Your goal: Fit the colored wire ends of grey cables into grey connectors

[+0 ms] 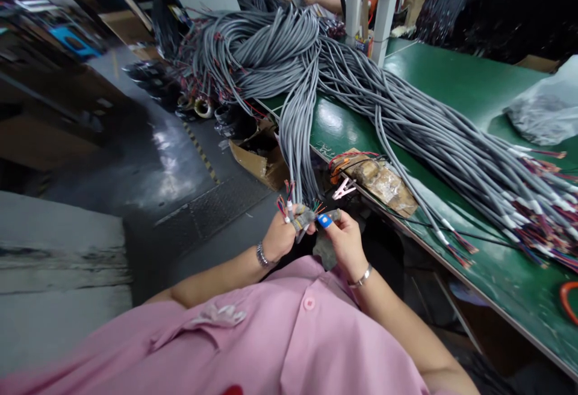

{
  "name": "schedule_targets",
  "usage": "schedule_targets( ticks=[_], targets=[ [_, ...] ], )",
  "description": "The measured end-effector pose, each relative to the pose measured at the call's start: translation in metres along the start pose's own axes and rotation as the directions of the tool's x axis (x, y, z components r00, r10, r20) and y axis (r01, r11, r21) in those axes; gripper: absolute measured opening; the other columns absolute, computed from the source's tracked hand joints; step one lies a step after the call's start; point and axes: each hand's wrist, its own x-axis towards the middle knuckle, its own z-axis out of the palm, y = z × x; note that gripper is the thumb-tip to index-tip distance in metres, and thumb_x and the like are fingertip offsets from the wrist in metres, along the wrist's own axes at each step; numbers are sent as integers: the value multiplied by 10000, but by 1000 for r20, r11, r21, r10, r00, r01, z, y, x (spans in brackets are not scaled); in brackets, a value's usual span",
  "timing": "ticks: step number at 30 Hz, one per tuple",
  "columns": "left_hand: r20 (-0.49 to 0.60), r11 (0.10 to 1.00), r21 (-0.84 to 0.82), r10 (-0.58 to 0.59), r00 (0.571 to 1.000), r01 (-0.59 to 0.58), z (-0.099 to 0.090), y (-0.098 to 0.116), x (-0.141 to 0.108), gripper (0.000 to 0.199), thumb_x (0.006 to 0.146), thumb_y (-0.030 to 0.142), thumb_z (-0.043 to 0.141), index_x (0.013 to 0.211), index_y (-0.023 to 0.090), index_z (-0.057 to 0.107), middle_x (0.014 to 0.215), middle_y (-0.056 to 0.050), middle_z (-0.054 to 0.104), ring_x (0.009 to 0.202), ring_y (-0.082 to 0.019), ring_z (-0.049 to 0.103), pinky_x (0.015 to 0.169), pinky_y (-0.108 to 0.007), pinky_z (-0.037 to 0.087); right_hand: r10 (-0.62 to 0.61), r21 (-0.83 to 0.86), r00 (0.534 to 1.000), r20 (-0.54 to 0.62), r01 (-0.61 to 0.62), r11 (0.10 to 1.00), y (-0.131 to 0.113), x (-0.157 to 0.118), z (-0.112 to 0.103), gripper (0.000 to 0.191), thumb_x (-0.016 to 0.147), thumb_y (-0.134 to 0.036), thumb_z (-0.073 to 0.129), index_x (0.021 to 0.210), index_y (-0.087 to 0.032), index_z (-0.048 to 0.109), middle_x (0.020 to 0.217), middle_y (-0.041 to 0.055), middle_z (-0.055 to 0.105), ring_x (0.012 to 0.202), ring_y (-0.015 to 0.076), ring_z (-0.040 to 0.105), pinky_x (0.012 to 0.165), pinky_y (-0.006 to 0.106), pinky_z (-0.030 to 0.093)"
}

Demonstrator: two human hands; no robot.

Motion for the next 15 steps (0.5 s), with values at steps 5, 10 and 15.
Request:
schedule_targets(
  ticks=[5, 10, 15],
  targets=[
    [-26, 999, -48, 15, 1000, -16, 2, 0, 1, 282, 766, 398, 708, 679, 141, 635, 561, -16, 625, 531, -115, 562, 542, -232, 446, -4, -18, 1000, 28, 5, 1000, 1, -2, -2, 254, 723, -407, 773, 724, -192, 638, 629, -32, 550, 565, 105, 431, 548, 248, 357],
    [18, 991, -130, -17, 1000, 19, 0, 6, 3, 304, 746, 404, 727, 665, 137, 606, 529, -3, 598, 481, -93, 522, 503, -217, 405, 20, 91, 997, 71, -26, 996, 6, -2, -12, 296, 838, -488, 643, 799, -195, 660, 684, -11, 591, 591, 108, 476, 596, 253, 401],
    [212, 963, -229, -90, 973, 139, -5, 16, 10, 303, 703, 376, 762, 670, 131, 586, 492, -2, 581, 434, -86, 503, 458, -206, 351, 101, 260, 995, 11, -101, 960, 5, 19, -26, 505, 840, -671, 510, 871, -194, 673, 762, 15, 628, 565, 108, 495, 570, 262, 444]
  ],
)
